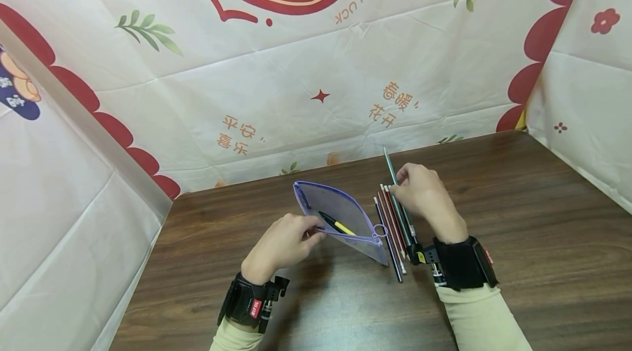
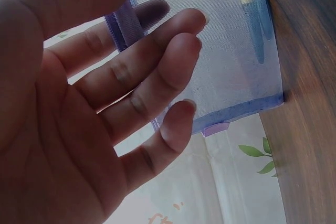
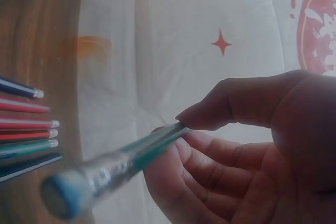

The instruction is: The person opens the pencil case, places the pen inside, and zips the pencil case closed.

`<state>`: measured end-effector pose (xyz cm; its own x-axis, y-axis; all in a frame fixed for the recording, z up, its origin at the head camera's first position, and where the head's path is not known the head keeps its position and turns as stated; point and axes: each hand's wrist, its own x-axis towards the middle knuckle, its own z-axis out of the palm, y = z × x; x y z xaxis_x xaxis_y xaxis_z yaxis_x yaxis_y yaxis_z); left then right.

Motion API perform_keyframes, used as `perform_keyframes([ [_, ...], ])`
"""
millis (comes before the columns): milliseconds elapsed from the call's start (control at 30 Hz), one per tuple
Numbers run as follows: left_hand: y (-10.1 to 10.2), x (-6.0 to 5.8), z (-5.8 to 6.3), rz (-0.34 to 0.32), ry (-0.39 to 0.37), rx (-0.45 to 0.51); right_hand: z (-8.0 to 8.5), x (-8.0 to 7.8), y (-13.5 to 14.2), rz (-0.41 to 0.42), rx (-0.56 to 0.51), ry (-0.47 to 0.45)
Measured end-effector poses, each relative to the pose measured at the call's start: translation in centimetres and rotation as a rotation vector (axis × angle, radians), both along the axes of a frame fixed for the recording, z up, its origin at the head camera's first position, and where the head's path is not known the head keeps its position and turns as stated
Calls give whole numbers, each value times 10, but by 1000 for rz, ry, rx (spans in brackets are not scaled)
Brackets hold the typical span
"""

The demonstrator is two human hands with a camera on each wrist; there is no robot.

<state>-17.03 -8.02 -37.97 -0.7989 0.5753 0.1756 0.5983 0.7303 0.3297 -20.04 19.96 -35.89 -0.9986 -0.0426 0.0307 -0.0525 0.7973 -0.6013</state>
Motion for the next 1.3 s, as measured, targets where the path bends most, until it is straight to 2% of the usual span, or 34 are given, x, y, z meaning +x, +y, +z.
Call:
perform_keyframes([
  [500,0,0,1,-4,4,-5,17,14,-7,-23,-23,95],
  [1000,1,2,3,-12,-2,-15,27,24,-11,-33,-33,213],
  [1300,1,3,4,-15,-11,-28,31,29,-13,-35,-48,254],
])
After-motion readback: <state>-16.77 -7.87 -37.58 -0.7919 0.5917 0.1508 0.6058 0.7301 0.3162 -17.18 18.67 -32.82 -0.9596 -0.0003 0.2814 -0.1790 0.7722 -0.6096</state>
